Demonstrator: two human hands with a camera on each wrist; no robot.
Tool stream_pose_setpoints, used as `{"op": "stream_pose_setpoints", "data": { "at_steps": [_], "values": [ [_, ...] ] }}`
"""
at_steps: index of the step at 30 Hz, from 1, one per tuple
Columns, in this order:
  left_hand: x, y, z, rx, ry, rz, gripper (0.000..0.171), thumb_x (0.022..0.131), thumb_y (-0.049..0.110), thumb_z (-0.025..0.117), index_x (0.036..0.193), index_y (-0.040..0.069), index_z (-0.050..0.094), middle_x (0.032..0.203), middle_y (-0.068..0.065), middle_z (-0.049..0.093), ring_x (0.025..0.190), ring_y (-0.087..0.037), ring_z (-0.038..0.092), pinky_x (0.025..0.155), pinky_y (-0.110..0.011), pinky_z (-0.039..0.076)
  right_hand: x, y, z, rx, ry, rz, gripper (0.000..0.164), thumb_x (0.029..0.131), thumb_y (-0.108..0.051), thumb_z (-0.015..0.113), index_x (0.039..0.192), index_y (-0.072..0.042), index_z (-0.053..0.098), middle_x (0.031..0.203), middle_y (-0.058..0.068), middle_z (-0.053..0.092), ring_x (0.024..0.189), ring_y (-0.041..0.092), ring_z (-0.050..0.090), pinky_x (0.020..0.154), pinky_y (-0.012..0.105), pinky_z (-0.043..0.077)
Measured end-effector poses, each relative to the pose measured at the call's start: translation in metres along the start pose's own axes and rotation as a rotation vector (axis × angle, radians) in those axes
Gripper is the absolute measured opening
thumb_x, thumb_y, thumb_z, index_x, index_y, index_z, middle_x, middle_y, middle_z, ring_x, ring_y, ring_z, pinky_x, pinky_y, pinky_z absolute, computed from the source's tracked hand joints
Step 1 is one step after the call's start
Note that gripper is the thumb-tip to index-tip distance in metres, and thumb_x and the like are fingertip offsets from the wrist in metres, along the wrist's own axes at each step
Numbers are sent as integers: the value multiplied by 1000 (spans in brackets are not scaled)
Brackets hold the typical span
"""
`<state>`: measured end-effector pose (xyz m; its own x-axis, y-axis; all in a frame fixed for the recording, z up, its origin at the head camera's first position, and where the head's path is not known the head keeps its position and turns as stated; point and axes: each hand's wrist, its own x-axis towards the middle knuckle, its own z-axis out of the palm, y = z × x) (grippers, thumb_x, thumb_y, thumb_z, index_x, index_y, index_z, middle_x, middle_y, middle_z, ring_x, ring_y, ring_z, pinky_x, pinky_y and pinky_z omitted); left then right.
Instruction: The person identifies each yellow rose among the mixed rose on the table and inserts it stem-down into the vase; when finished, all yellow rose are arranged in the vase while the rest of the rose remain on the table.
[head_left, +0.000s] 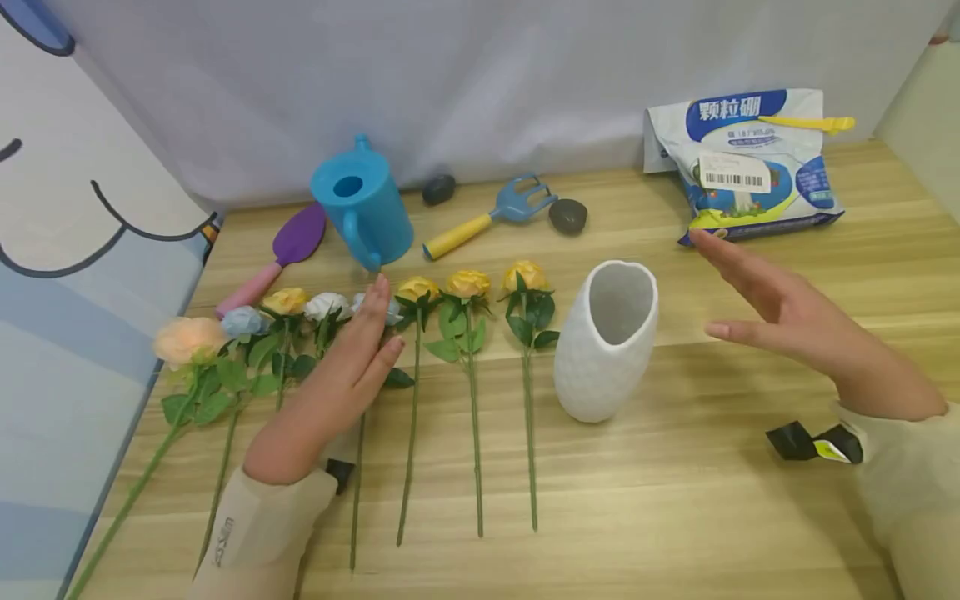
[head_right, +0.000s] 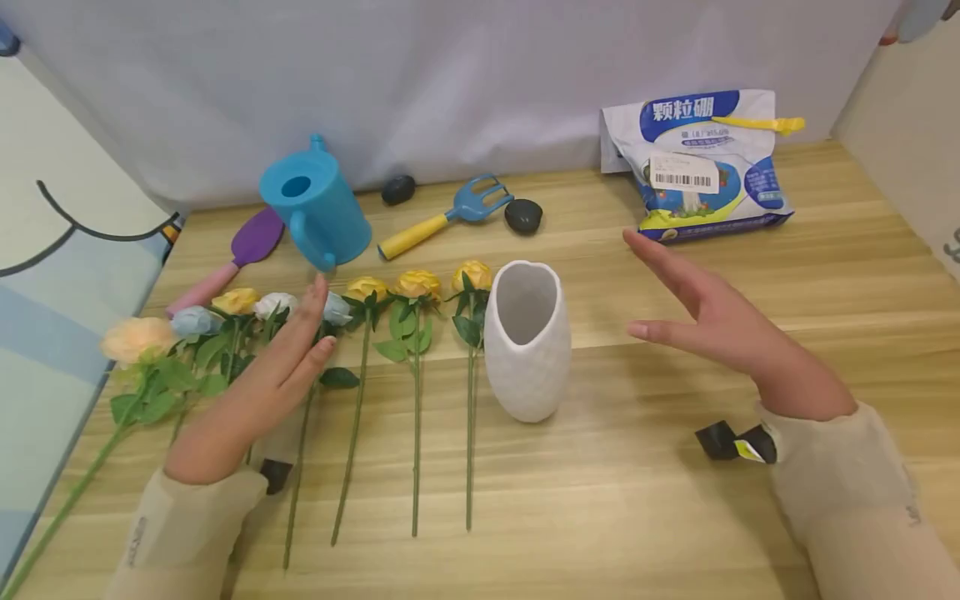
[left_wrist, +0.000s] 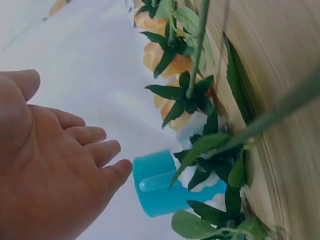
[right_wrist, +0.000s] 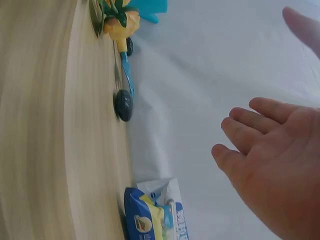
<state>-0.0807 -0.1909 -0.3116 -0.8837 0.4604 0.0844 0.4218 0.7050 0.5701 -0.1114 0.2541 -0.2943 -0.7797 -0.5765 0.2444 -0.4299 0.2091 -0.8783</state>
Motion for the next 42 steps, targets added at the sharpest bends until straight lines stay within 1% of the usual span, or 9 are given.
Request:
{"op": "stream_pose_setpoints", "data": {
  "at_steps": [7,11,15,20,25,29,32,37,42],
  "values": [
    [-5,12,5,-142,-60,31,56,103,23,29,147,2,0,153,-14,-2,139,-27,-1,110,-44,6,11,4,19,195,-79,-175,91,63,24,68,141,9,23,149,16,23,137,19,20,106,20,20],
    [-6,22,11,-178,-124,35,58,102,26,32,149,9,2,153,-11,1,139,-27,2,109,-48,8,11,2,31,230,-101,-157,92,61,24,70,141,6,29,147,9,31,135,16,25,105,20,21],
    [-5,32,18,-125,-183,7,61,100,34,38,149,12,9,152,-13,13,137,-31,14,107,-51,15,11,0,45,255,-84,-144,90,60,24,71,139,-1,38,142,1,40,131,11,33,103,18,24],
    [4,43,25,-119,-237,-27,63,98,44,38,149,16,14,150,-9,21,136,-27,20,107,-46,19,14,-1,56,256,-77,-133,89,60,21,74,139,-1,39,141,1,42,131,13,33,104,20,24],
    [21,51,38,-112,-228,-10,59,96,40,47,144,10,31,145,-6,33,133,-24,29,106,-41,23,15,0,61,259,-53,-121,84,60,19,75,135,-1,44,136,1,47,128,14,37,103,21,26],
    [31,55,51,-82,-222,-32,56,94,40,51,138,7,43,140,-8,42,129,-24,36,104,-40,28,15,1,66,276,-37,-116,80,59,19,76,131,-6,51,129,0,53,125,14,41,103,21,28],
    [37,57,57,-60,-204,-79,56,92,42,53,137,9,45,136,-6,47,125,-23,42,102,-39,32,16,1,69,278,-22,-120,78,59,19,76,129,-7,53,127,0,54,124,14,42,103,21,28],
    [44,59,65,-37,-143,-115,51,90,39,58,131,8,53,106,-1,64,98,-15,58,84,-32,45,16,3,72,281,-8,-119,76,60,19,75,128,-8,54,126,0,55,123,14,43,103,22,28],
    [49,60,71,-9,-97,-118,44,89,36,60,124,8,60,80,2,58,69,-12,49,63,-27,42,14,5,75,299,-14,-115,75,61,18,75,129,-6,52,126,-1,55,123,14,42,103,22,28]
  ]
}}
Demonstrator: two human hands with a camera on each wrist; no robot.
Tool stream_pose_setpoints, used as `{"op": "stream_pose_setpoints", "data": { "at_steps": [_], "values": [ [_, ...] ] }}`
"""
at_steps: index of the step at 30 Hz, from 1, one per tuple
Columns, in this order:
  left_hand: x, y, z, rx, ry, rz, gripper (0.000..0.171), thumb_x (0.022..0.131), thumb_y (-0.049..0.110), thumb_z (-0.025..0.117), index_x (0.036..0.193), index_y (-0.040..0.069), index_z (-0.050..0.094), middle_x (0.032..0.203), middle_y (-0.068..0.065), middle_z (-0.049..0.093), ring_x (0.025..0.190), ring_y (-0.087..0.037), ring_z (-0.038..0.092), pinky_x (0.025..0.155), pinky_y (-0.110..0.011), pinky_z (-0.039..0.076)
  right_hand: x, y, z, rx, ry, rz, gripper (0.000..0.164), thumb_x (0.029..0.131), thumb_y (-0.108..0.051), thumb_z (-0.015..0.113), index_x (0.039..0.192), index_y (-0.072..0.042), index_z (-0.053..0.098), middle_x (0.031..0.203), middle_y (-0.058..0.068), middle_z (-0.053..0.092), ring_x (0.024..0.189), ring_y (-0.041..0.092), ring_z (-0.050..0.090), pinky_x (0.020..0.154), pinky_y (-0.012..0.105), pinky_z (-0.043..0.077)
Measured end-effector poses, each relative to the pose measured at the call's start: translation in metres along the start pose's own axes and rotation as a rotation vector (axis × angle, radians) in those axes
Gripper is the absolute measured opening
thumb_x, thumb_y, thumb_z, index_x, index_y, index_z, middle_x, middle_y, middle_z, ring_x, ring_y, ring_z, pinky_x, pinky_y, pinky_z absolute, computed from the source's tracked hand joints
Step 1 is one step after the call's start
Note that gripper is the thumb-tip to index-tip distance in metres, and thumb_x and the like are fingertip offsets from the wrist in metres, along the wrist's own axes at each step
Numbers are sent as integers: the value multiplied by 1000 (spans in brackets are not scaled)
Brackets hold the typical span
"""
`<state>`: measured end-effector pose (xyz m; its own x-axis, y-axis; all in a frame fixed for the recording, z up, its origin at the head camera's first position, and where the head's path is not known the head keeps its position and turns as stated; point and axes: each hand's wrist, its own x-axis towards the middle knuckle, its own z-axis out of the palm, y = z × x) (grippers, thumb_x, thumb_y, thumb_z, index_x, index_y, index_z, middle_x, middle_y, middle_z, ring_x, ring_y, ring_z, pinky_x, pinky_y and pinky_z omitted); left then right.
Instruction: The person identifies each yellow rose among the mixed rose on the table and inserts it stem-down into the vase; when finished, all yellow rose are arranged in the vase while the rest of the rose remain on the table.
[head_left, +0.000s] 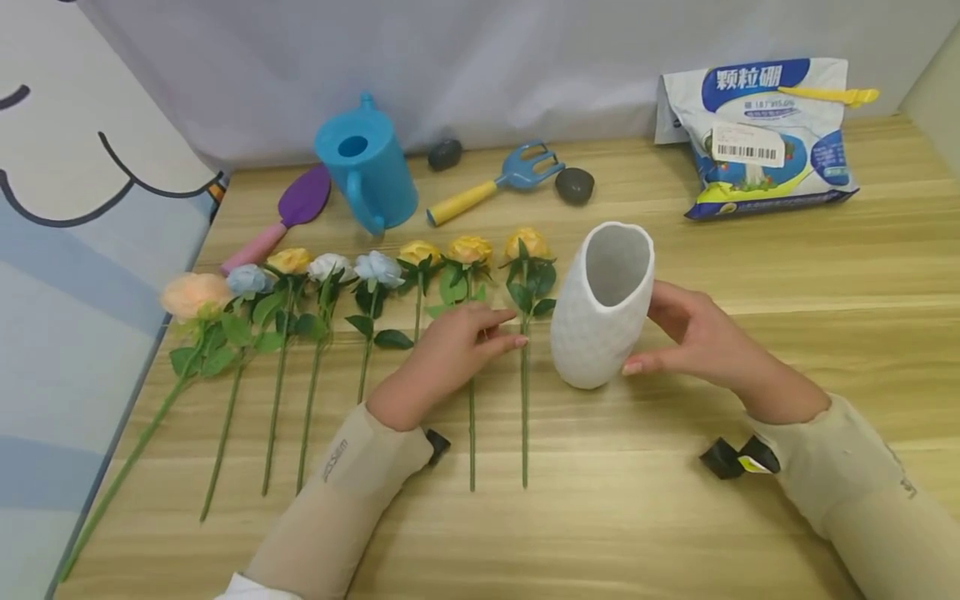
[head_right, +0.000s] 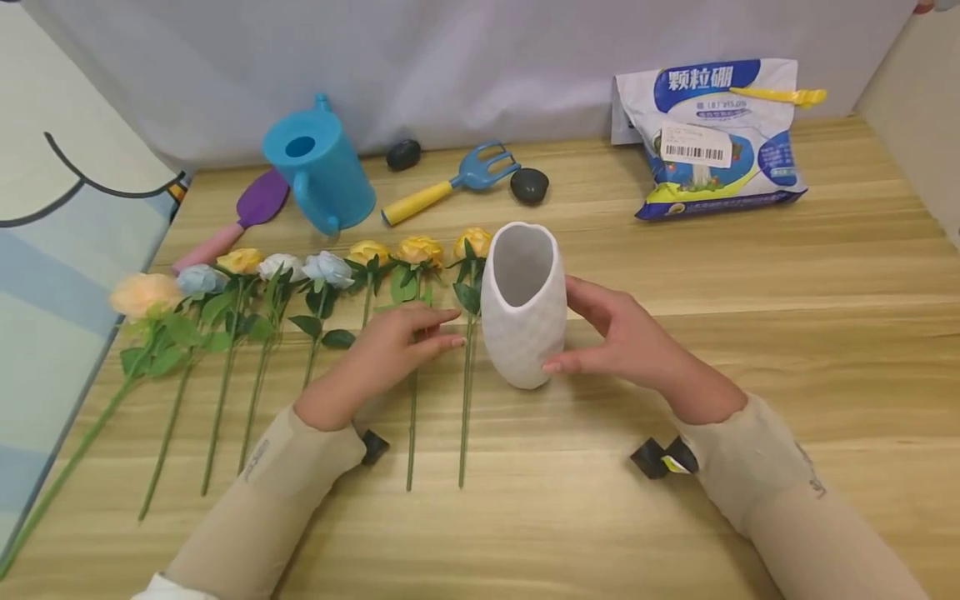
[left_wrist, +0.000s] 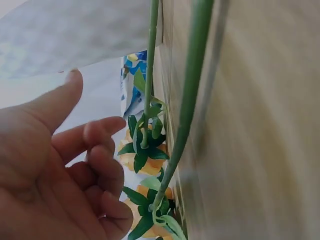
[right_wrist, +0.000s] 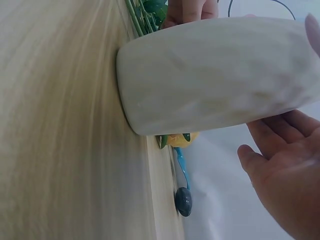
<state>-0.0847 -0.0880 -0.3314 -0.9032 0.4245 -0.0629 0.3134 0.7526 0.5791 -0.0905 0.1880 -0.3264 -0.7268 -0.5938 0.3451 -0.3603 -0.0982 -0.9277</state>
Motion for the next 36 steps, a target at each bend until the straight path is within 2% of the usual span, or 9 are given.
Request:
{"op": "stream_pose_setpoints", "data": {
  "at_steps": [5,7,10,13,17,26,36],
  "values": [
    [6,-1,0,-31,-17,-89,44,88,38,61,122,11,61,59,0,48,52,-10,37,52,-26,35,0,0,0,7,-3,8,74,62,16,75,129,-3,51,127,-2,54,123,14,42,103,21,28],
    [9,-2,0,-59,-28,-132,43,88,40,61,121,14,62,61,-3,54,51,-11,39,52,-27,37,0,0,0,6,0,9,75,62,17,76,130,-3,51,127,-2,54,124,14,42,103,21,28],
    [13,-5,2,-128,-40,-191,39,87,40,63,117,16,66,87,-4,68,69,-10,56,62,-27,45,0,0,0,6,5,10,75,61,17,76,130,-3,50,127,-2,54,123,14,42,102,21,28],
    [18,-9,5,-212,-65,-236,35,86,39,65,113,16,68,111,-2,65,96,-13,60,77,-29,48,0,-1,0,5,7,11,76,61,17,76,130,-2,50,127,-1,54,123,14,42,102,21,28],
    [22,-10,10,-264,-89,-267,33,85,37,66,110,17,70,110,0,65,102,-15,58,81,-29,48,0,-1,0,3,7,13,76,61,17,75,129,-4,51,127,-2,54,123,13,42,102,21,28],
    [26,-4,14,-191,-65,-285,30,82,38,69,102,16,73,104,3,67,99,-14,59,79,-28,47,0,-1,1,-4,5,17,75,62,16,76,130,-6,51,127,-3,54,125,12,41,103,20,27],
    [30,0,15,-166,-48,-330,22,80,38,72,89,18,76,92,6,68,83,-9,59,67,-25,47,0,-1,3,-22,29,37,71,63,16,75,126,-6,54,124,-2,56,123,12,42,103,21,27]
  ]
}}
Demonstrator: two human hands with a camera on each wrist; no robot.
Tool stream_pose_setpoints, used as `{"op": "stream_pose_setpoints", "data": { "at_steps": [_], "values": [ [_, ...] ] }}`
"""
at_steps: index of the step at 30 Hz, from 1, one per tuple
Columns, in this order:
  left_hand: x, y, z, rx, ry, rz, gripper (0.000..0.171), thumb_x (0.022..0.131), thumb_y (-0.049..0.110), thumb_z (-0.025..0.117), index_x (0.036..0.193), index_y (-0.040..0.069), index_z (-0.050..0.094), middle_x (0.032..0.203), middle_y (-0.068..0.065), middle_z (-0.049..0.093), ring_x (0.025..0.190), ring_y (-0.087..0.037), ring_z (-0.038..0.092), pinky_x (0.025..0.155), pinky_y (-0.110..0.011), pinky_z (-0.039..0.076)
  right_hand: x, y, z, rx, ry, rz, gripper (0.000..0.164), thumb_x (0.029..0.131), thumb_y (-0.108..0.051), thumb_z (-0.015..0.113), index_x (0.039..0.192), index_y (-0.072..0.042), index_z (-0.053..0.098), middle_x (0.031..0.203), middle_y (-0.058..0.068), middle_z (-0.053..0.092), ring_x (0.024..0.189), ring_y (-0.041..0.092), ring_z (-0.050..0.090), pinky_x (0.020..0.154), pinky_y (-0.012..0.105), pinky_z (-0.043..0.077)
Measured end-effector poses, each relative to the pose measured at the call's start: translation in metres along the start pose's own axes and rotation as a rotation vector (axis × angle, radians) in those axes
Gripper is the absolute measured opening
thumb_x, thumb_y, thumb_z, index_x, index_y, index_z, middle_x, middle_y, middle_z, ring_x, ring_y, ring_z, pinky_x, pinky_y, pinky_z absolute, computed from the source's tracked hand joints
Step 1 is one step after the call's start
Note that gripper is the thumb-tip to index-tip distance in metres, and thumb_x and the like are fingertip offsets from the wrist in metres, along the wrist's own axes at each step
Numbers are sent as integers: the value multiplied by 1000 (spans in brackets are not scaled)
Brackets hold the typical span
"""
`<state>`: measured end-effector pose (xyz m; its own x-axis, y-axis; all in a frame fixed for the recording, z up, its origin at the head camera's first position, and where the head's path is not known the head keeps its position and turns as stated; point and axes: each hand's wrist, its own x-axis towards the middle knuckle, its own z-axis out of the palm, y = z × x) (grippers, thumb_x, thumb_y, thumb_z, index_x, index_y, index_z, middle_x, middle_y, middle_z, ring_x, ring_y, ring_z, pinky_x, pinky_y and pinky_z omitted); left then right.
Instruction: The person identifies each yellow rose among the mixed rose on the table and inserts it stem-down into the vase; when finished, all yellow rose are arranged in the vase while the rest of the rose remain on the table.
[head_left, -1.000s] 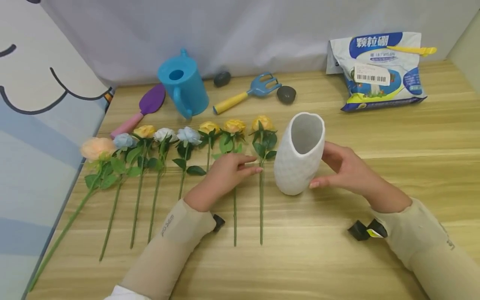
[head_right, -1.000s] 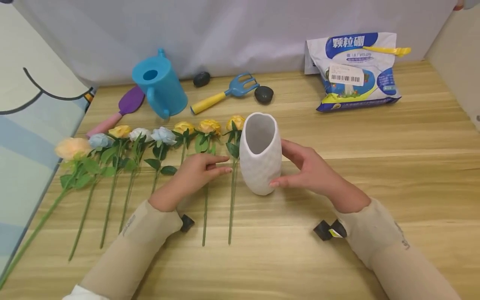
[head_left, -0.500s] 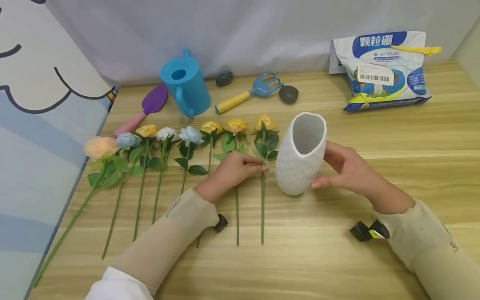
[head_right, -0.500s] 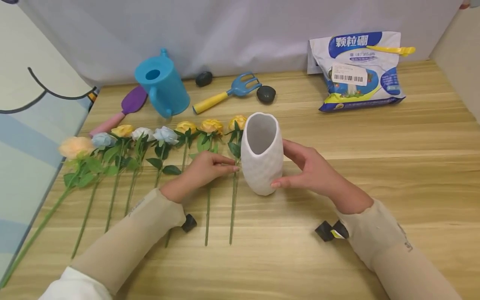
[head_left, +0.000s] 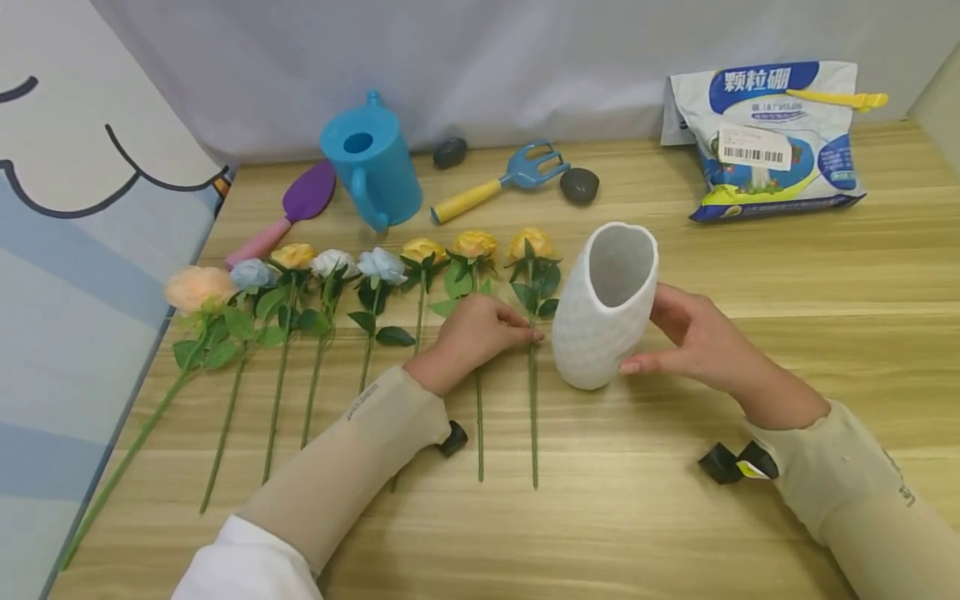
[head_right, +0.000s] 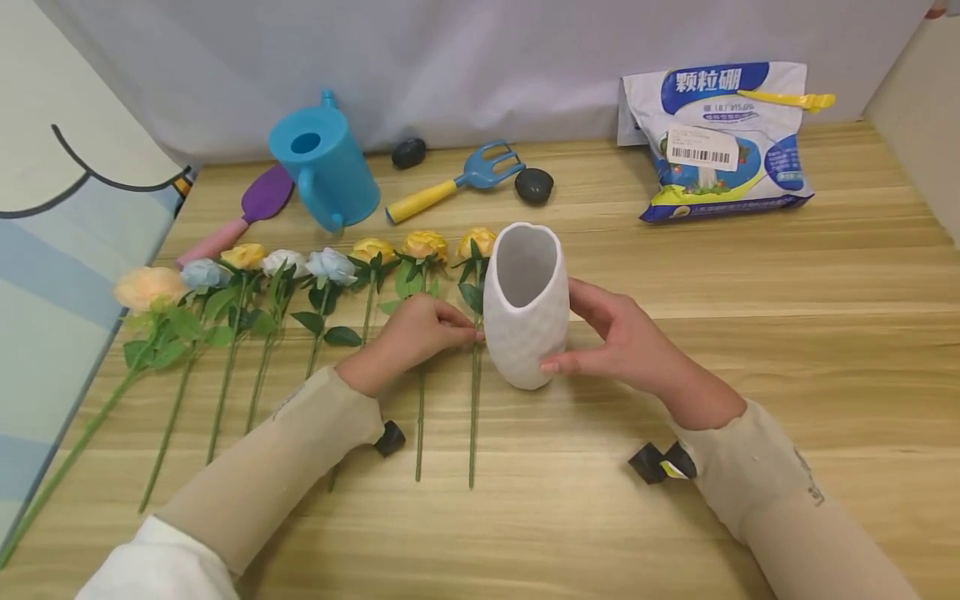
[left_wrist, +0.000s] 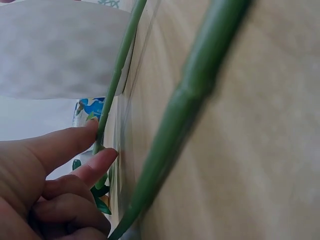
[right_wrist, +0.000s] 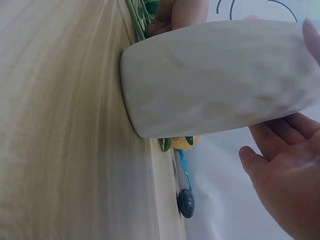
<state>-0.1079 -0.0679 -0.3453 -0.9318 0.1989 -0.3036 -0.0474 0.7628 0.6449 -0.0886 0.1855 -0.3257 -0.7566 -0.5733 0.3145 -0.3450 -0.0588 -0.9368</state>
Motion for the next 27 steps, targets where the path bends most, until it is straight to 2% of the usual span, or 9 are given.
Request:
{"op": "stream_pose_setpoints", "data": {
  "at_steps": [8,15,19,24,27],
  "values": [
    [-1,1,-1,3,16,-20,20,80,38,72,82,19,77,88,7,68,78,-8,58,64,-25,46,0,1,2,5,25,25,64,64,14,76,122,-6,57,118,-4,58,118,11,46,102,21,29],
    [1,-1,0,-87,45,-50,21,80,35,72,82,14,76,91,3,67,81,-12,58,67,-26,46,0,2,2,20,28,23,63,65,12,76,121,-8,58,117,-4,59,117,12,47,102,21,29],
    [-1,-1,-2,-187,63,-65,20,82,30,71,85,12,75,94,2,67,84,-13,56,67,-26,45,0,2,2,24,24,24,63,66,12,76,122,-10,58,118,-4,58,118,11,47,101,21,29],
    [-8,5,-11,-387,85,-95,20,84,28,69,92,10,74,99,2,66,91,-15,55,74,-29,44,0,2,2,18,21,25,63,66,12,76,123,-7,57,120,-4,58,119,12,46,102,21,29],
    [-14,11,-20,-494,130,-61,22,83,28,70,93,8,73,100,0,67,97,-15,55,81,-32,44,0,2,2,12,18,25,63,66,12,76,124,-5,56,121,-3,57,119,12,45,102,21,29]
  ]
}}
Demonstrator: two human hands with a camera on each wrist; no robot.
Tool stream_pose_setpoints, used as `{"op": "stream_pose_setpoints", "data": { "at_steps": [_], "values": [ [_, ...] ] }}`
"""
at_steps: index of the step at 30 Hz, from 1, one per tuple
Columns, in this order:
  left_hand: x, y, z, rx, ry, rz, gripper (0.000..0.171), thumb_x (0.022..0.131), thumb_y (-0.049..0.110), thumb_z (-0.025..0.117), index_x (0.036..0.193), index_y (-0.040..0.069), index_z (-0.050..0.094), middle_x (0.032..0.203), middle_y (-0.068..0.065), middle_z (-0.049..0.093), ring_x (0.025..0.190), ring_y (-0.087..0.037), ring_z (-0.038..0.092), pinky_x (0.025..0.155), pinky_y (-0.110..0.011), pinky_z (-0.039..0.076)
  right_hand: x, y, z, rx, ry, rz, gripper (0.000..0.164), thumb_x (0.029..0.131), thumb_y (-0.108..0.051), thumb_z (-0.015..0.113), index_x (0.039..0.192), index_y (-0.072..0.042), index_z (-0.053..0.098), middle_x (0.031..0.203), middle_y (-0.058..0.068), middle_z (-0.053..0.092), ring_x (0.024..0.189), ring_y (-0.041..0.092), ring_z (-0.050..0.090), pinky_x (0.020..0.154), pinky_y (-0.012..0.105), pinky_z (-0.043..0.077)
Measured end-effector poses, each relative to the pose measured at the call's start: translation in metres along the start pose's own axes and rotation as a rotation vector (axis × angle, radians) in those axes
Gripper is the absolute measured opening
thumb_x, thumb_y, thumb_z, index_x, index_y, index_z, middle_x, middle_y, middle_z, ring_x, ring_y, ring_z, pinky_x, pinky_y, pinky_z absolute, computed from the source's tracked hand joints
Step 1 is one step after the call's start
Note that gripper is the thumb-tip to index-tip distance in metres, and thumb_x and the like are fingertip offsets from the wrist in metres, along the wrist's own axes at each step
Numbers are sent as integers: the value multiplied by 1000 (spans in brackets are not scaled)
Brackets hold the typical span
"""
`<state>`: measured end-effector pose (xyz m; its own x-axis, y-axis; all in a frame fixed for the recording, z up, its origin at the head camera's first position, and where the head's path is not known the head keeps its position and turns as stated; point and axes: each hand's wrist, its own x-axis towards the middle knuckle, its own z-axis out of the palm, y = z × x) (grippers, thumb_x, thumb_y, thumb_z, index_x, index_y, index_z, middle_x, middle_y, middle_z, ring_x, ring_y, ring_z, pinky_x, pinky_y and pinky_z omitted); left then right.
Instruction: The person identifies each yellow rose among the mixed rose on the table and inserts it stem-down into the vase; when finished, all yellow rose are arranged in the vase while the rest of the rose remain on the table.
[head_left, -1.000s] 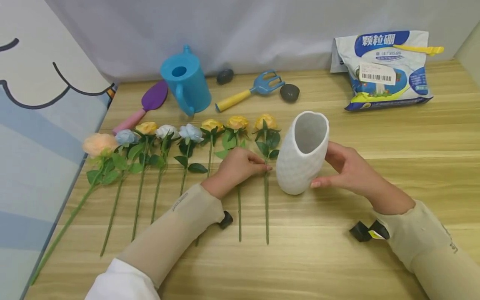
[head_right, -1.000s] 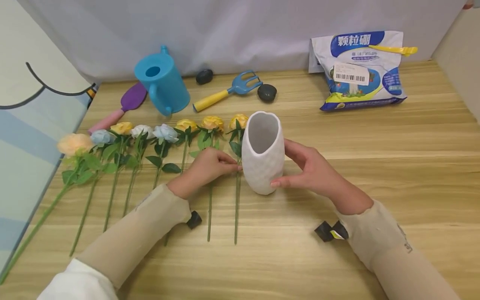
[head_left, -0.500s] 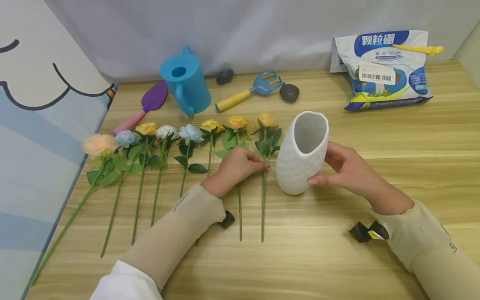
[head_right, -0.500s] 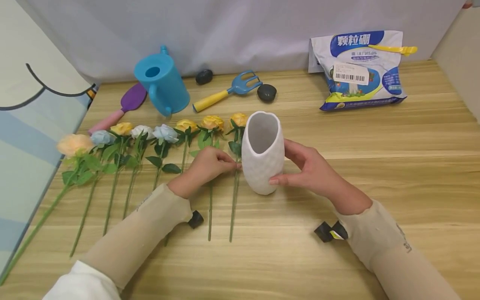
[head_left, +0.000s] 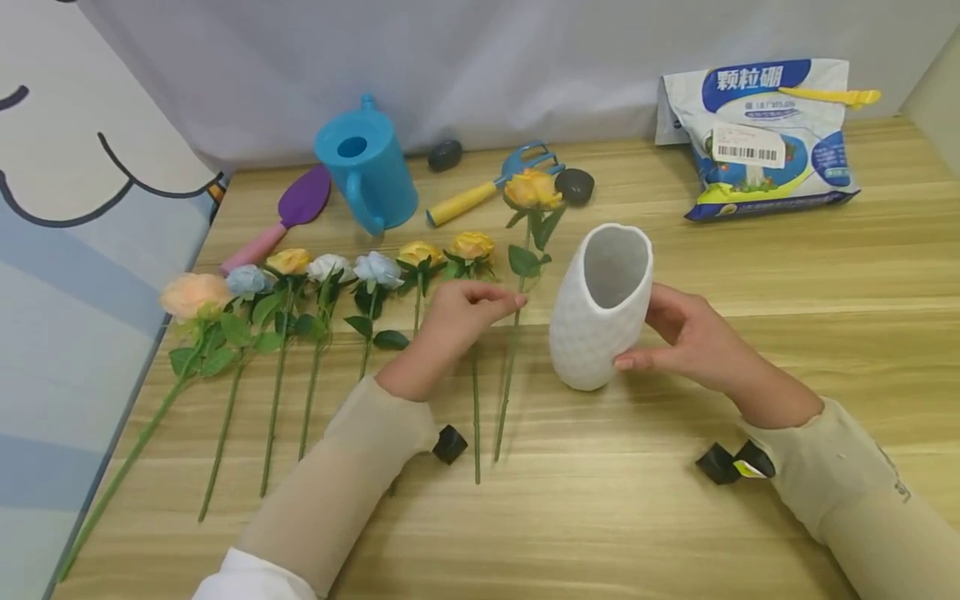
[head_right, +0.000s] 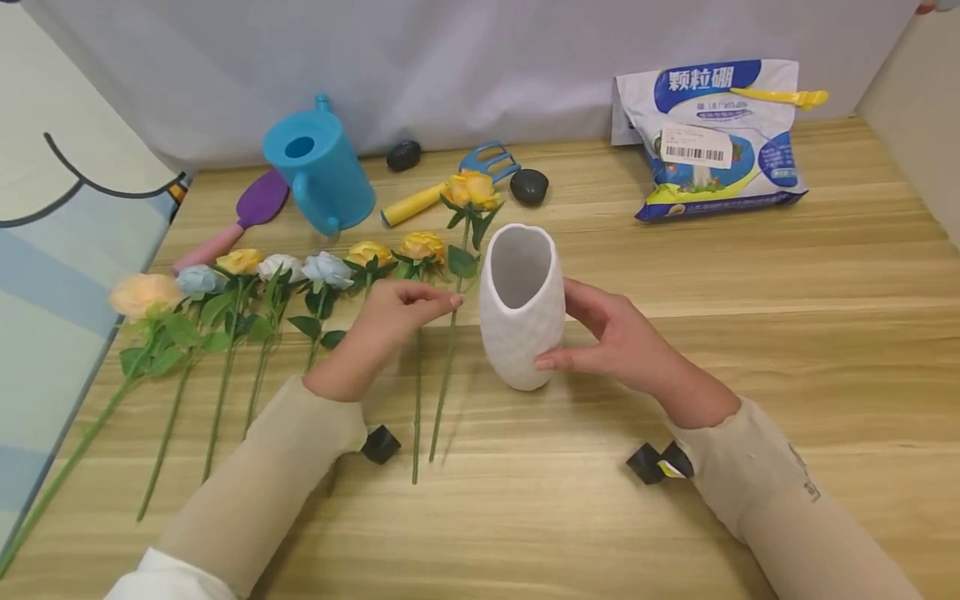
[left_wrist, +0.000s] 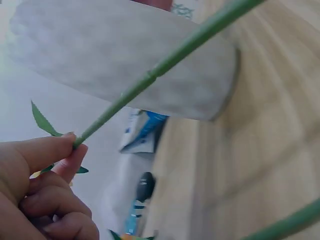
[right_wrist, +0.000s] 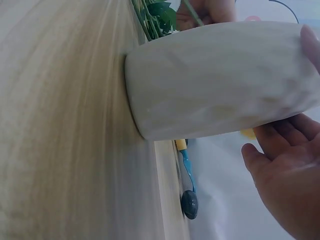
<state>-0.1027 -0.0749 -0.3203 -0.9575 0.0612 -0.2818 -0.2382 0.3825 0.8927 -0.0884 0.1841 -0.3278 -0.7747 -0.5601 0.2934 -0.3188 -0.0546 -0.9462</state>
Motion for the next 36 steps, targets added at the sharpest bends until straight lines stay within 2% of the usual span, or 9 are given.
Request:
{"op": "stream_pose_setpoints", "data": {
  "at_steps": [7,13,17,20,24,27,31,34,36],
  "values": [
    [-19,21,-20,-223,28,245,19,86,13,67,96,-3,70,97,-8,68,96,-18,59,81,-33,46,0,1,0,-8,7,3,64,66,11,77,123,-9,57,120,-5,58,119,12,46,101,21,29],
    [-34,39,-35,-296,92,362,18,85,13,68,96,-1,71,83,2,68,78,-14,58,71,-28,46,0,1,0,-14,22,18,64,65,11,77,121,-13,59,118,-6,59,119,11,46,102,20,29],
    [-43,58,-44,-362,142,534,13,84,4,67,94,-3,71,76,5,68,67,-11,53,62,-25,43,0,1,-1,-27,25,29,63,65,11,77,121,-12,59,119,-6,58,119,11,45,101,20,29],
    [-51,73,-49,-423,157,653,10,83,0,66,90,3,74,77,3,69,70,-12,59,69,-28,48,0,2,-1,-31,24,29,63,65,10,77,122,-11,58,119,-5,58,120,11,45,102,21,29],
    [-60,88,-47,-502,138,840,17,82,-6,65,88,7,74,79,-3,69,84,-24,65,83,-42,48,0,2,-2,-30,21,26,64,66,10,77,122,-13,58,119,-6,58,119,11,46,101,21,30],
    [-63,96,-42,-560,100,960,18,81,-10,63,88,3,73,65,-2,62,83,-26,66,86,-49,45,0,3,-2,-28,18,22,64,66,10,77,122,-15,58,119,-6,58,118,11,46,101,21,30],
    [-65,100,-38,-617,78,1019,21,80,-13,62,86,5,73,58,-1,57,80,-27,66,86,-51,45,0,3,-2,-23,14,17,64,66,10,77,122,-15,58,118,-6,59,117,11,47,101,21,31],
    [-64,102,-39,-656,81,1061,22,79,-12,64,84,8,74,68,-6,65,84,-33,65,84,-52,45,0,3,-2,-22,13,13,64,66,10,77,122,-14,59,118,-5,59,117,12,47,101,22,31],
    [-63,106,-39,-678,88,1096,22,80,-9,65,84,11,74,75,-6,68,84,-31,65,84,-51,46,0,3,-2,-21,13,14,64,66,10,77,121,-14,59,119,-5,59,118,12,47,101,22,31]
  ]
}}
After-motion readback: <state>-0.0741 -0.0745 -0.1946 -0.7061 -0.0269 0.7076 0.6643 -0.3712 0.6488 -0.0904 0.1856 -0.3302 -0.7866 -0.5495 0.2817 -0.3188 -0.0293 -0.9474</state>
